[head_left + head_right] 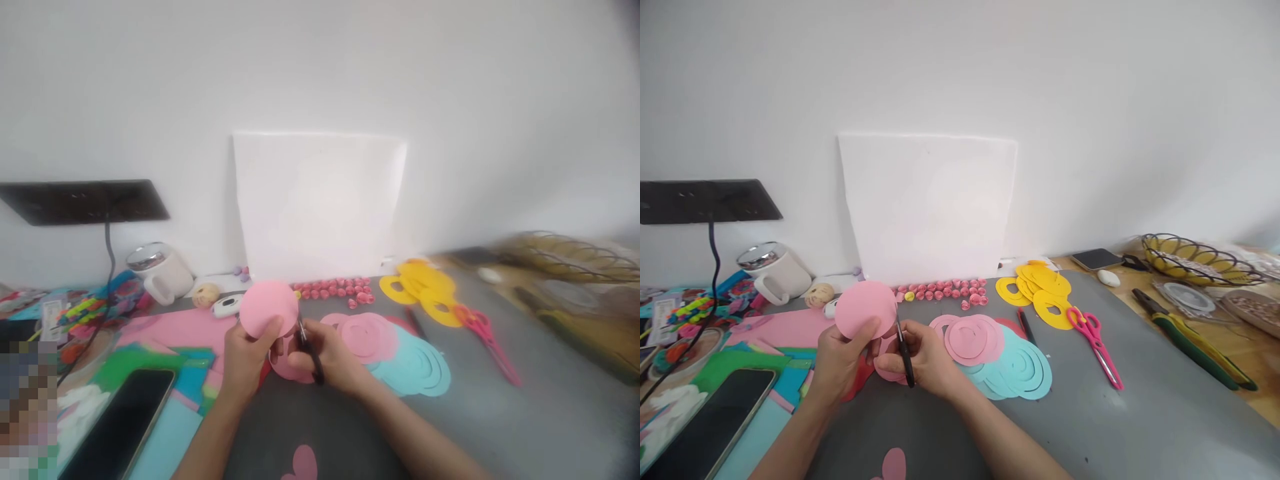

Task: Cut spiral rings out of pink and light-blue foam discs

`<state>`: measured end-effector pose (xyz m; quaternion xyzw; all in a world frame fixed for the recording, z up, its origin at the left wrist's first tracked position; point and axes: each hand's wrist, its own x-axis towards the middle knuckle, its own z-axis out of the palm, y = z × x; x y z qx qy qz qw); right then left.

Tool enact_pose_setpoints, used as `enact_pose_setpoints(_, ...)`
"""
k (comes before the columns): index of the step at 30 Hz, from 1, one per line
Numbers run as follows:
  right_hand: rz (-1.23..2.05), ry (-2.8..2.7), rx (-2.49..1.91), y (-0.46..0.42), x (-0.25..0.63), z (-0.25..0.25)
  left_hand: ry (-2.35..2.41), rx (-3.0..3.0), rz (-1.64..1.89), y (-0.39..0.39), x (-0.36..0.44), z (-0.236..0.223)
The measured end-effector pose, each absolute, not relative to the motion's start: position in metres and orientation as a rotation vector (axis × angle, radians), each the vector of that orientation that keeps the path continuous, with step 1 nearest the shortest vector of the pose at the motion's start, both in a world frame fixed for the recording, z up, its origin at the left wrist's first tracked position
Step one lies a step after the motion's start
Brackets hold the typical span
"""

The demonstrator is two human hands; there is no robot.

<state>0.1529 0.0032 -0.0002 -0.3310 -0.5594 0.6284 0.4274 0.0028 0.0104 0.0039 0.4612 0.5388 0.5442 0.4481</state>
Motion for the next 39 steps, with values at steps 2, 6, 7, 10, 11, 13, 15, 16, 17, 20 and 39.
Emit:
enact_pose_setpoints(2, 1.627, -1.378, -0.810, 0.002, 0.152, 0.001, 1.320, 1.116, 1.344, 0.009, 0.004, 0.006)
enact_pose_setpoints(6, 1.644, -1.363, -0.783, 0.000, 0.150, 0.003, 1.316, 1.116, 1.351, 0.008, 0.005, 0.007)
enact_pose_setpoints(7, 1.630, -1.365, -0.782, 0.000, 0.150, 0.004, 1.310, 1.123, 1.350, 0.008, 0.005, 0.007)
enact_pose_setpoints(10, 1.600, -1.378, -0.812, -0.002, 0.150, 0.006, 1.303, 1.117, 1.337, 0.008, 0.005, 0.006)
enact_pose_setpoints(11, 1.590, -1.383, -0.829, -0.002, 0.149, 0.007, 1.309, 1.112, 1.335, 0.008, 0.005, 0.006)
enact_pose_setpoints(13, 1.564, -1.387, -0.862, -0.003, 0.148, 0.008, 1.332, 1.116, 1.334, 0.008, 0.006, 0.007)
enact_pose_setpoints(15, 1.555, -1.383, -0.881, -0.004, 0.147, 0.010, 1.353, 1.132, 1.340, 0.008, 0.006, 0.007)
enact_pose_setpoints(16, 1.561, -1.378, -0.884, -0.004, 0.147, 0.010, 1.359, 1.137, 1.342, 0.008, 0.006, 0.007)
enact_pose_setpoints(17, 1.572, -1.368, -0.884, -0.005, 0.146, 0.010, 1.359, 1.139, 1.346, 0.008, 0.005, 0.006)
enact_pose_setpoints(20, 1.598, -1.329, -0.875, -0.005, 0.145, 0.008, 1.345, 1.127, 1.356, 0.010, 0.004, 0.002)
enact_pose_setpoints(39, 1.640, -1.271, -0.865, -0.007, 0.145, 0.009, 1.494, 1.103, 1.216, 0.009, 0.001, 0.009)
